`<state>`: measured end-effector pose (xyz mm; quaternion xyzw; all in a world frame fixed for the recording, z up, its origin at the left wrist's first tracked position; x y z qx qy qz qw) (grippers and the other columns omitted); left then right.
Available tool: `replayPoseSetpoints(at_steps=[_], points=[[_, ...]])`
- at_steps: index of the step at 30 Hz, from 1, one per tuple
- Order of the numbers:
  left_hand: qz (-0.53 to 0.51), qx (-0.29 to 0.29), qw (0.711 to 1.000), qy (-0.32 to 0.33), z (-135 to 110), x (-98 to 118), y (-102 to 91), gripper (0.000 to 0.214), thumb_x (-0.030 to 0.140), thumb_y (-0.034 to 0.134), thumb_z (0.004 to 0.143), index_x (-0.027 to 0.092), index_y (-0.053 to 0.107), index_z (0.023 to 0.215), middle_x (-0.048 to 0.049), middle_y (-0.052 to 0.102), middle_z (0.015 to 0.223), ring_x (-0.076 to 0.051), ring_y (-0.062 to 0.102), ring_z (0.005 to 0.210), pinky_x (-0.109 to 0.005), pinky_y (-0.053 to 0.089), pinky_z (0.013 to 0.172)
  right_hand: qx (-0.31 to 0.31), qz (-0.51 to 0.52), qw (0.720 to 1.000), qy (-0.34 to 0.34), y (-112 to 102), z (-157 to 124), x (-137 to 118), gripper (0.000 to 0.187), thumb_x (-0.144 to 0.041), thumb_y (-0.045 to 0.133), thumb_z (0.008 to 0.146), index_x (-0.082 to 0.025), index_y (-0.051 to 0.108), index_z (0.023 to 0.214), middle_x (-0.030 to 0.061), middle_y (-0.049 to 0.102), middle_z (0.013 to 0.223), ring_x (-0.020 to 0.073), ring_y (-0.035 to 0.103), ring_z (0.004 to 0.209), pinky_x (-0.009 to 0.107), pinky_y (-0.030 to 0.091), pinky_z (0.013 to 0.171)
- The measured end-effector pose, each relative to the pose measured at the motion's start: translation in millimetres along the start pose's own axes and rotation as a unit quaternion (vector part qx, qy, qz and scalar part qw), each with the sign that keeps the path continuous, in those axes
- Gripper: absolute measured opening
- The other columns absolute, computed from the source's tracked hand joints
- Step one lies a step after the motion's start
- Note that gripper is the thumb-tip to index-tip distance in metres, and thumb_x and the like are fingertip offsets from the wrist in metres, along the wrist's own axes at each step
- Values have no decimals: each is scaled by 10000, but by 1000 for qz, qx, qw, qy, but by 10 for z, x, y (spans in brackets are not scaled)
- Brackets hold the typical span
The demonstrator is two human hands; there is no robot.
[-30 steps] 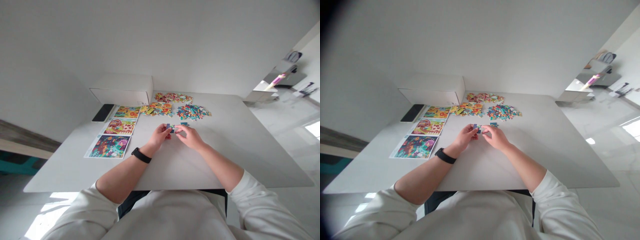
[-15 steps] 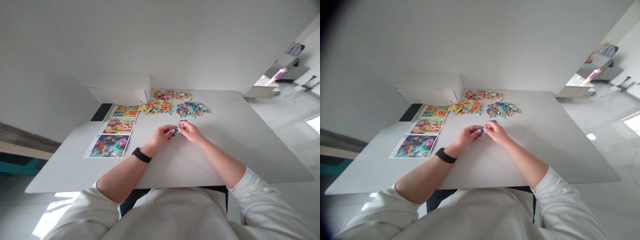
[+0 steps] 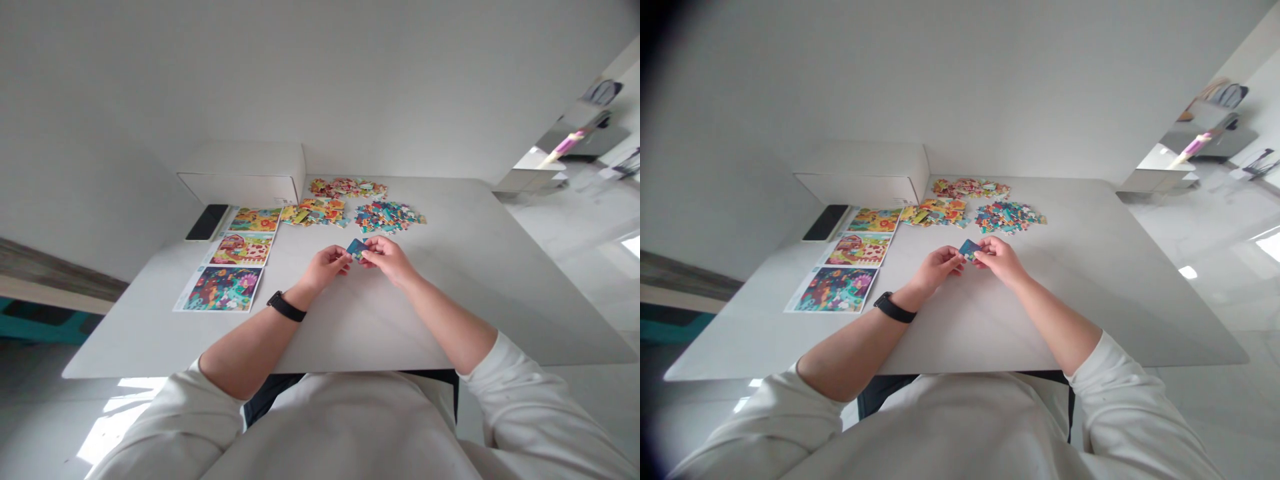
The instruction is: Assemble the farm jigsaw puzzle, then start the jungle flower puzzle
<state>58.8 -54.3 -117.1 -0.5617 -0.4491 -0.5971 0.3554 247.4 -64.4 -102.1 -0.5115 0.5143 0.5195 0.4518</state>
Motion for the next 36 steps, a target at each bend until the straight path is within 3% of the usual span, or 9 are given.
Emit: replayPoseSetpoints(at_steps=[13,15,17,20,23,27,33,36], points=[[-45,35,998,-16,-24,60,-13,517,606,893,757,186,631,907,-4,682,798,-136,682,723,-233,565,611,-67,-77,994,31,10,11,130,407,-572,853,771,-229,674,893,53,815,910,243,791,875,378,627,822],[-42,36,998,-16,-17,57,-15,505,597,887,768,186,625,902,2,668,773,-132,672,702,-234,564,606,-63,-114,991,-11,2,6,113,377,-541,818,819,-235,689,997,59,815,1001,238,786,902,390,628,852],[-37,41,998,-16,-9,52,-20,491,584,885,775,186,623,894,10,651,745,-126,656,673,-232,558,593,-40,-175,979,-95,-11,-22,33,398,-468,805,849,-252,687,1161,78,789,1181,237,777,963,396,632,867],[-36,49,998,-15,-5,47,-25,472,568,883,777,186,627,884,16,633,722,-119,633,642,-226,546,570,-29,-283,927,-244,9,-110,-141,443,-333,787,881,-281,673,1305,107,696,1401,276,716,1192,409,638,900],[-32,48,998,-18,-10,49,-23,450,554,878,784,184,638,876,9,637,718,-119,627,638,-224,541,566,-49,-367,867,-334,46,-181,-245,284,-246,741,929,-297,738,1208,96,703,1371,288,653,1308,470,601,1046],[-24,45,998,-22,-21,61,-23,441,543,884,771,179,659,874,6,642,704,-118,610,620,-231,536,560,-50,-414,831,-368,45,-184,-238,210,-221,726,957,-293,767,1150,90,730,1291,268,688,1231,493,552,1130],[-25,41,998,-40,-41,71,-31,511,586,922,698,172,676,867,-4,673,718,-121,626,636,-249,552,610,-64,-418,830,-364,47,-156,-173,265,-224,749,943,-303,770,1195,86,722,1295,251,691,1232,460,561,1118],[-30,37,998,-43,-55,81,-30,558,619,933,675,168,690,898,-33,730,811,-126,655,681,-262,565,660,-56,-407,835,-365,-68,-106,-262,252,-247,738,952,-299,775,1197,83,728,1271,245,697,1215,444,570,1101]])
Point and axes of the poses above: each hand's wrist, its own z-axis towards the middle knuckle, its own y-axis out of the palm, x = y × z, the point moved 4 cm from there along z, towards the middle knuckle
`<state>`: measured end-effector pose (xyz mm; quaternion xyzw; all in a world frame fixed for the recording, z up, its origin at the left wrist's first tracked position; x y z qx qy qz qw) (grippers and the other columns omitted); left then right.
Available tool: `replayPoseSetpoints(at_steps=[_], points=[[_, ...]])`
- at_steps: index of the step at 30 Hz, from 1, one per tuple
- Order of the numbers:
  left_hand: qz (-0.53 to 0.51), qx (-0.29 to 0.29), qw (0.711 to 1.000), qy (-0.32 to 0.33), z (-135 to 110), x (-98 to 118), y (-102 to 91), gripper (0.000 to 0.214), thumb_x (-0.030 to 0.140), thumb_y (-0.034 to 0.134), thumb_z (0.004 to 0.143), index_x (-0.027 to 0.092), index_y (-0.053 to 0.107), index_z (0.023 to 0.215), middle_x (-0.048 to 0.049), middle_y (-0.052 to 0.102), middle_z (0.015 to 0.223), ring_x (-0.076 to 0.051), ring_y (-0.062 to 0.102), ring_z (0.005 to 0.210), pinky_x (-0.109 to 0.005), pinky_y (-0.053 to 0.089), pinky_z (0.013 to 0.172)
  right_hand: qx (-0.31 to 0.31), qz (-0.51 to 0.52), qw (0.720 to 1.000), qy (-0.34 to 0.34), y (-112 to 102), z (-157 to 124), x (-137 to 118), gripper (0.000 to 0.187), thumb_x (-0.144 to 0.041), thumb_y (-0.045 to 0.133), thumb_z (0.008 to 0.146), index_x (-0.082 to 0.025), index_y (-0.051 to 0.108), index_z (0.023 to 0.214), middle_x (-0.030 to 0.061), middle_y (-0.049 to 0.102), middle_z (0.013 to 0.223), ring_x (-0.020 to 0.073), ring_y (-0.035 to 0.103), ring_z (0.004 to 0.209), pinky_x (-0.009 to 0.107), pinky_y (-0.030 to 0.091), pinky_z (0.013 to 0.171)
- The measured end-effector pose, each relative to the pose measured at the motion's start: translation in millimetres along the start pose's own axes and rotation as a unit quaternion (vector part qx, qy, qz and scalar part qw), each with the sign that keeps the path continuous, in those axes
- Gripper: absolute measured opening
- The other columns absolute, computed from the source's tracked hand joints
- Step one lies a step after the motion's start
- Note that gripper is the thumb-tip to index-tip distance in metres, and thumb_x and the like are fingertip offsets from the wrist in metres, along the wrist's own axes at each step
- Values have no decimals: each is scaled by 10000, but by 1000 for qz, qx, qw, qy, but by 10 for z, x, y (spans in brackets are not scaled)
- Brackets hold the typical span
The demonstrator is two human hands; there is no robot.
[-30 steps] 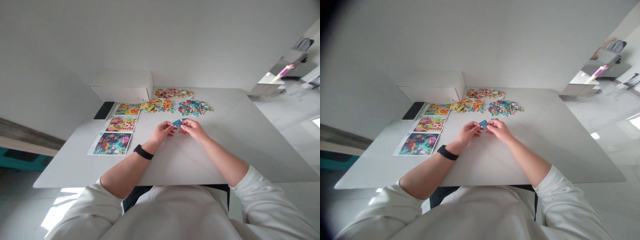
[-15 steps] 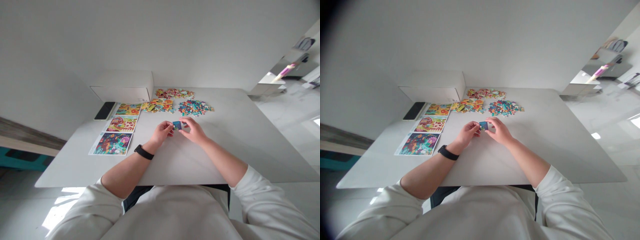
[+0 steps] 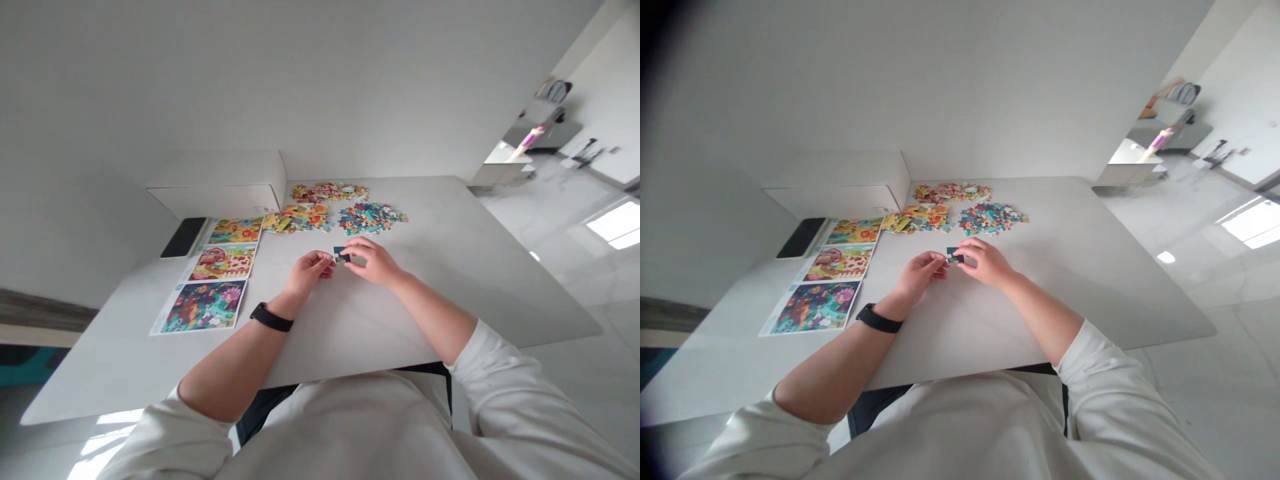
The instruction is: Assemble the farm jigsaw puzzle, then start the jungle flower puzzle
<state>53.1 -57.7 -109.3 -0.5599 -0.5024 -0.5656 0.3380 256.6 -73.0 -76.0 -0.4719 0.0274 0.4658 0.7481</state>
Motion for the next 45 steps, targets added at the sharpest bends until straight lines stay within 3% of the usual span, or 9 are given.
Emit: replayPoseSetpoints(at_steps=[4,9,16,25,34,37,40,42,45], points=[[0,-3,1000,-3,-13,15,10,560,600,941,678,174,689,940,-43,748,867,-122,658,699,-265,559,691,51,-6,997,55,-420,39,311,251,-259,719,940,-279,788,1181,85,728,1291,242,701,1169,394,618,980],[0,4,1000,-2,-16,35,19,532,543,931,687,175,686,983,-27,729,888,-117,652,708,-267,555,713,59,-32,987,143,-807,-96,843,245,-246,721,893,-244,799,1125,87,736,1263,180,699,831,371,621,845],[10,-5,1000,1,-32,46,11,514,535,904,701,168,687,990,-14,711,877,-113,655,711,-254,552,715,-93,-95,966,220,-657,-271,1193,235,-139,762,796,-207,829,1010,61,757,1081,161,639,760,298,536,791],[23,-36,999,-5,11,-10,-35,525,587,901,724,165,715,975,-33,731,850,-118,659,708,-251,552,717,-87,-105,969,207,-648,-266,1239,278,-73,720,780,-218,840,985,34,767,971,173,639,793,277,510,780],[57,-45,997,-8,30,44,-41,570,624,908,691,163,713,963,-39,726,864,-130,668,728,-267,592,708,-97,-97,972,189,-608,-256,1244,334,-36,678,771,-237,849,977,39,832,1061,209,729,950,311,542,882],[95,-29,995,21,59,184,-184,553,585,916,689,174,711,996,-37,728,855,-146,673,708,-279,602,646,-97,-94,972,190,-597,-256,1236,302,-60,694,786,-237,846,976,38,833,1065,206,734,953,306,549,876],[137,30,988,60,100,345,-451,447,564,858,775,184,693,941,-8,675,696,-116,566,518,-222,462,458,-78,-94,969,214,-624,-262,1249,251,-113,697,836,-233,838,1005,49,824,1119,194,734,926,306,564,861],[148,73,983,79,114,429,-622,398,582,780,855,201,665,857,32,562,549,-96,435,408,-213,330,390,-45,-109,963,243,-692,-273,1281,247,-153,694,870,-243,830,1056,53,814,1175,188,734,904,318,576,874],[142,108,979,102,112,506,-761,544,676,639,939,236,509,648,51,385,427,-91,313,361,-231,221,384,21,-157,938,309,-859,-316,1383,264,-194,683,907,-252,817,1127,62,812,1190,205,742,923,358,585,933]])
Point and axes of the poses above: each hand's wrist, its own z-axis towards the middle knuckle, its own y-axis out of the palm, x = y × z, the point moved 4 cm from there along z, towards the middle knuckle
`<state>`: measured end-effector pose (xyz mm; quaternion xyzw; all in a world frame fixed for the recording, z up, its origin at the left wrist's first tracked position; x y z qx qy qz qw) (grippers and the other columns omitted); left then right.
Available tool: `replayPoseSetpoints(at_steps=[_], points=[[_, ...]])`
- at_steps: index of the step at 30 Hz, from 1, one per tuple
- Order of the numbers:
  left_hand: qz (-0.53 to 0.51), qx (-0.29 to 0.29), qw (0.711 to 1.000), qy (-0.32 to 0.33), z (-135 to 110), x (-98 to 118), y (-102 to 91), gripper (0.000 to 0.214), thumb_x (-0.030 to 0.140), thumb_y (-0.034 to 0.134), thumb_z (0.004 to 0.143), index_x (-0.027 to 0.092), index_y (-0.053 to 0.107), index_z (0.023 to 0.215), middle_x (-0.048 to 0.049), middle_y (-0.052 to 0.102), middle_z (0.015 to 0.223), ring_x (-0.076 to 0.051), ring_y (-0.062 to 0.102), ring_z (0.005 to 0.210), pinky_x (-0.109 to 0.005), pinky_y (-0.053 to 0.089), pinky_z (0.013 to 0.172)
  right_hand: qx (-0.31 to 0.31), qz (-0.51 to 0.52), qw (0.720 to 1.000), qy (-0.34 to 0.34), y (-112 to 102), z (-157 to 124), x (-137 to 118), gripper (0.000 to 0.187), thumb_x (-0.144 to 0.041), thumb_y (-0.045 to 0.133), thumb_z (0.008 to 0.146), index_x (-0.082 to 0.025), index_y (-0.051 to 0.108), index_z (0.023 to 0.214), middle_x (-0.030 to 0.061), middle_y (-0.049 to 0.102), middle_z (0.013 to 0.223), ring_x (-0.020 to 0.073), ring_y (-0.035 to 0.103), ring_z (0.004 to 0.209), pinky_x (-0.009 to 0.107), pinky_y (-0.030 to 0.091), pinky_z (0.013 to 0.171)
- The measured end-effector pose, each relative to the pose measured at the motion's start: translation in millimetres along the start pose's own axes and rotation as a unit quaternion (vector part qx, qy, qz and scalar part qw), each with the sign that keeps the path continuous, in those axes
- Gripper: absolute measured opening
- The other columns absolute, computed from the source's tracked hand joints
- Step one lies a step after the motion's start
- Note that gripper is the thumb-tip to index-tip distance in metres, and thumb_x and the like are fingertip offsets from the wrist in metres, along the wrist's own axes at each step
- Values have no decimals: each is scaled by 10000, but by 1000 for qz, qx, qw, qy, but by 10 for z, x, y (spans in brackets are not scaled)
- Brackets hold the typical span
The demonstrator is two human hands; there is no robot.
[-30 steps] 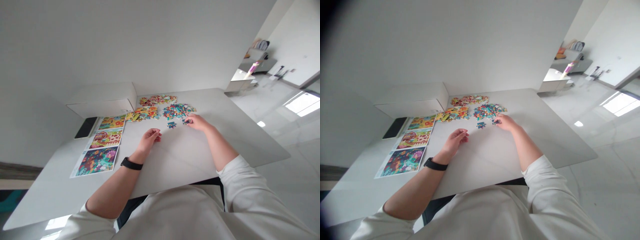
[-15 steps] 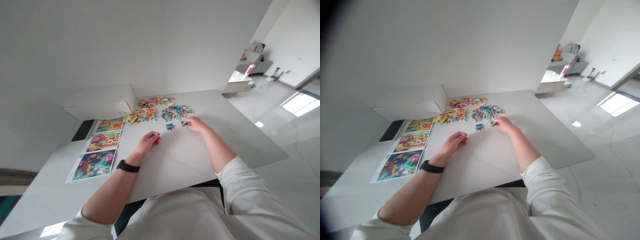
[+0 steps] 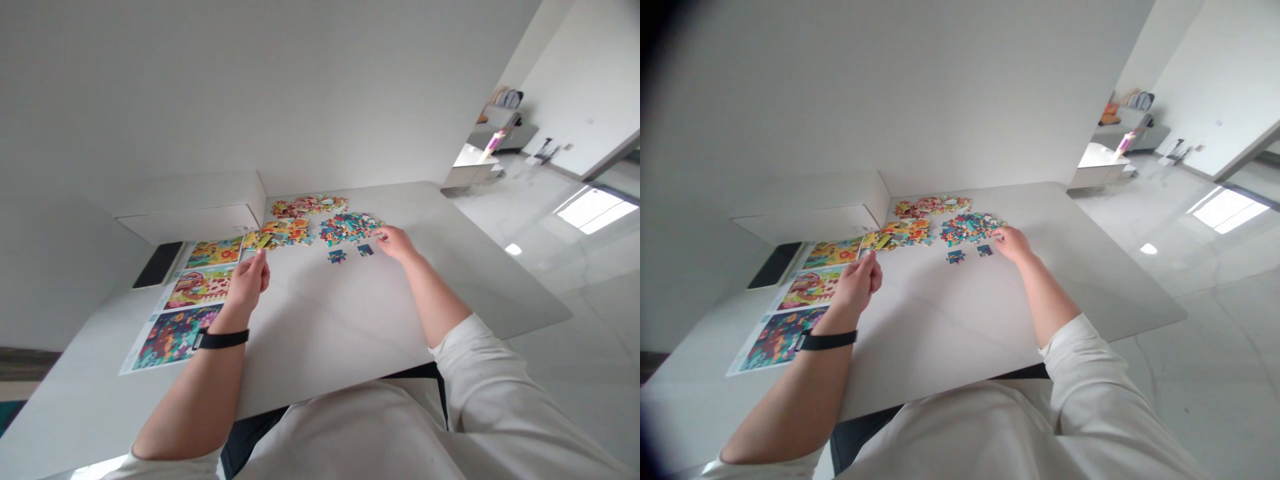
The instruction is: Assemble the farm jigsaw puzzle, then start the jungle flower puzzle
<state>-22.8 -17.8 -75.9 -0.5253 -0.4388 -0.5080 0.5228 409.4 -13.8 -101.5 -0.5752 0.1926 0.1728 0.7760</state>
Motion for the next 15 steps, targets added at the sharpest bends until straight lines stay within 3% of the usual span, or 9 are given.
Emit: replayPoseSetpoints(at_steps=[3,7,12,15], points=[[-3,15,1000,12,11,31,-4,621,756,580,943,247,446,614,54,327,411,-93,271,362,-243,199,397,38,-21,995,88,-97,51,208,295,-192,664,929,-219,795,1192,102,801,1222,237,748,1019,391,576,1008],[23,-7,999,32,82,114,149,519,734,612,935,236,601,793,76,361,442,-99,293,362,-230,208,388,37,-34,986,162,-134,156,444,354,-185,651,948,-177,748,1289,150,769,1304,258,732,1144,400,544,1075],[79,-92,993,14,274,402,490,363,564,706,906,222,675,1025,72,513,495,-97,340,343,-207,208,364,4,-72,983,170,-136,409,547,453,-296,717,945,-148,722,1374,186,766,1279,288,723,1165,399,542,1048],[78,-131,988,12,355,650,713,378,526,721,900,206,691,1100,43,600,562,-91,356,353,-212,209,373,-34,-103,984,139,-137,577,557,516,-325,776,901,-186,728,1396,149,786,1220,276,729,1122,351,546,989]])
Point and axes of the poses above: each hand's wrist, its own z-axis towards the middle knuckle, its own y-axis out of the palm, x = y × z, the point moved 4 cm from there along z, towards the middle knuckle
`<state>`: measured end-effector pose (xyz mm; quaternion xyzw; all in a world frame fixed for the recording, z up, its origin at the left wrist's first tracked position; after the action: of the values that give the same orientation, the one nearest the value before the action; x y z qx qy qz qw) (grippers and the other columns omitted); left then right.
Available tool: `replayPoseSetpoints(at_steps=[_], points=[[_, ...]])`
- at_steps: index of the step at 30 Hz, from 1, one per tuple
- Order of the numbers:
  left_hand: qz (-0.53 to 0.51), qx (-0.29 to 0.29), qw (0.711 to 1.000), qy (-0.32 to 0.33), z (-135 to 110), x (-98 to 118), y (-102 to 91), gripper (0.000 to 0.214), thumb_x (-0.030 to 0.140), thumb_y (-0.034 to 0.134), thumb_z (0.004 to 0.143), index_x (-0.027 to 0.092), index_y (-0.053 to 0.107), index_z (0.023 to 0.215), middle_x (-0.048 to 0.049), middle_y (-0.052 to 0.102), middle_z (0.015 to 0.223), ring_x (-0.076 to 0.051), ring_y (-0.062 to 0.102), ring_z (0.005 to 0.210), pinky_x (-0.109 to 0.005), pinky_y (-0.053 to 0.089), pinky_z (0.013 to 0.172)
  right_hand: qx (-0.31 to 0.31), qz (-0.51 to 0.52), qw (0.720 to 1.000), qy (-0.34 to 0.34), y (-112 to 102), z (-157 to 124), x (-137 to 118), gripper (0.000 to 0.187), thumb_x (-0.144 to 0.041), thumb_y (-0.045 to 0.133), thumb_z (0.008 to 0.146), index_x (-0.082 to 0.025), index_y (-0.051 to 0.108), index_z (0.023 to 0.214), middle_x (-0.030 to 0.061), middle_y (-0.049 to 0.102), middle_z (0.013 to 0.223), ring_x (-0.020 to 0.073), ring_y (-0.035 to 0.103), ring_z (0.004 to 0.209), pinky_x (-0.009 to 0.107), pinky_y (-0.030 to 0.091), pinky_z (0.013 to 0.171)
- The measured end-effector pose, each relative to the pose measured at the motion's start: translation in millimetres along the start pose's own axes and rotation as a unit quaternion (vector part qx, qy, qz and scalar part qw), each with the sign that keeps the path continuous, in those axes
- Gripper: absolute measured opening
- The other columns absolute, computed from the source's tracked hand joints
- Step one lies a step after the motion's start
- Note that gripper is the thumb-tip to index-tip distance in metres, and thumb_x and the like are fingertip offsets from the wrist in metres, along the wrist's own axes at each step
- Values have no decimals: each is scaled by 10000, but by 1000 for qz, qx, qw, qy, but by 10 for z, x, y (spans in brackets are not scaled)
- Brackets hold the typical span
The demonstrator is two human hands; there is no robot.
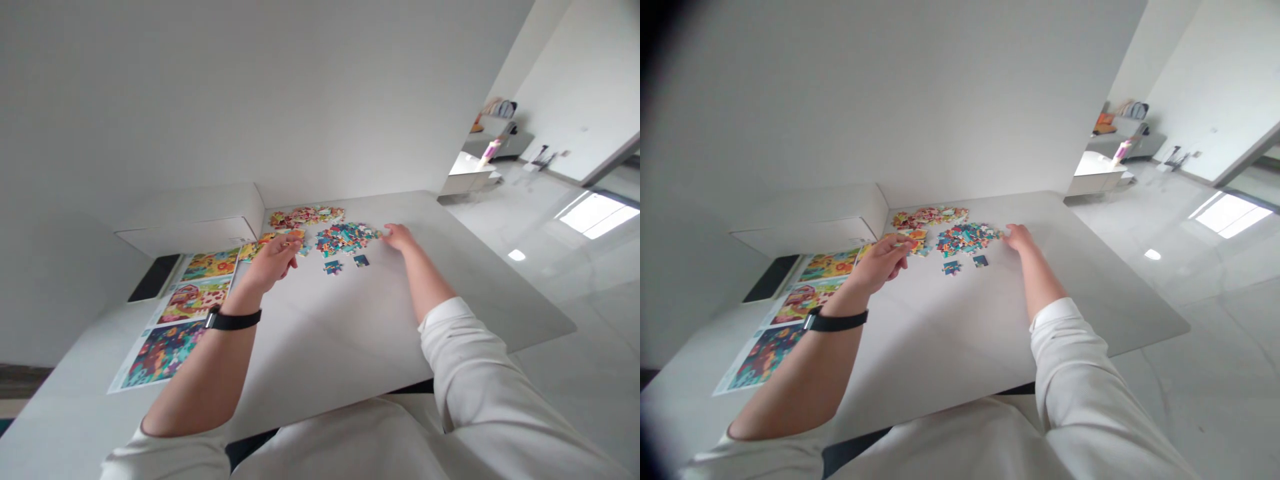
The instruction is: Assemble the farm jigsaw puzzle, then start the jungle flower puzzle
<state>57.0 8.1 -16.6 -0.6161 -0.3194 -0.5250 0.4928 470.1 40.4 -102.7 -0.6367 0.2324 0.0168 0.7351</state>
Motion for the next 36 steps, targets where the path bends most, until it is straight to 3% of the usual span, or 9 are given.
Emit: replayPoseSetpoints(at_steps=[6,11,14,20,24,27,29,32,36], points=[[208,-6,973,97,-9,373,192,265,431,692,952,240,757,1123,-6,720,686,-149,546,489,-244,352,499,-66,-3,997,-34,-13,192,21,425,-326,835,836,-271,815,1257,39,820,1020,215,738,884,274,530,785],[335,-2,927,168,-143,395,165,252,389,710,955,280,781,1171,-33,773,834,-203,633,655,-266,388,601,-91,9,995,-31,21,210,13,393,-278,844,801,-242,812,1191,34,819,1016,190,716,812,260,494,693],[353,-8,921,167,-194,401,85,258,377,725,947,288,781,1182,-35,777,864,-217,645,679,-269,386,606,-90,12,995,-27,-8,184,17,399,-278,864,769,-209,798,1156,56,820,1040,182,713,803,253,491,678],[305,-17,935,178,-282,543,-51,249,365,791,891,272,793,1122,-33,747,823,-236,675,742,-275,439,678,-110,28,993,-20,-324,51,56,321,-277,905,716,-198,774,998,58,827,973,204,736,817,255,499,681],[289,-9,937,198,-251,525,-19,262,437,722,946,258,784,1128,-44,764,873,-224,695,800,-280,481,727,-77,164,978,-107,-474,-233,-278,401,-283,892,735,-219,718,1091,44,819,984,198,739,816,265,528,693],[214,-4,960,180,-212,366,96,297,480,665,984,242,754,1136,-39,771,931,-192,701,845,-275,509,773,-68,280,935,-206,-432,-589,-720,442,-339,865,772,-238,669,1155,30,801,962,200,741,816,298,574,728],[154,0,979,131,-230,194,195,356,532,672,970,224,733,1137,-41,763,897,-180,689,798,-272,513,722,-53,301,917,-255,-381,-859,-993,439,-351,856,783,-247,659,1161,27,797,950,190,730,775,314,588,735],[14,-23,999,43,-369,-71,351,517,675,642,951,194,701,1131,-84,775,955,-186,704,778,-276,532,652,-13,296,907,-298,-339,-1244,-1280,405,-346,832,826,-263,654,1180,37,808,985,197,741,789,332,604,769],[-122,-47,991,-25,-630,-298,447,635,785,666,892,182,701,1090,-120,778,1049,-187,714,812,-291,563,678,9,271,904,-330,-277,-1632,-1478,425,-284,819,840,-288,642,1225,26,813,981,217,765,814,357,610,803]])
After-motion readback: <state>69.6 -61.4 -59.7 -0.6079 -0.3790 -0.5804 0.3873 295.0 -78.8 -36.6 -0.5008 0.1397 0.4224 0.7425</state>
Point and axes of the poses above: each hand's wrist, its own z-axis towards the middle knuckle, its own y-axis out of the palm, x = y × z, the point moved 4 cm from there along z, towards the middle knuckle
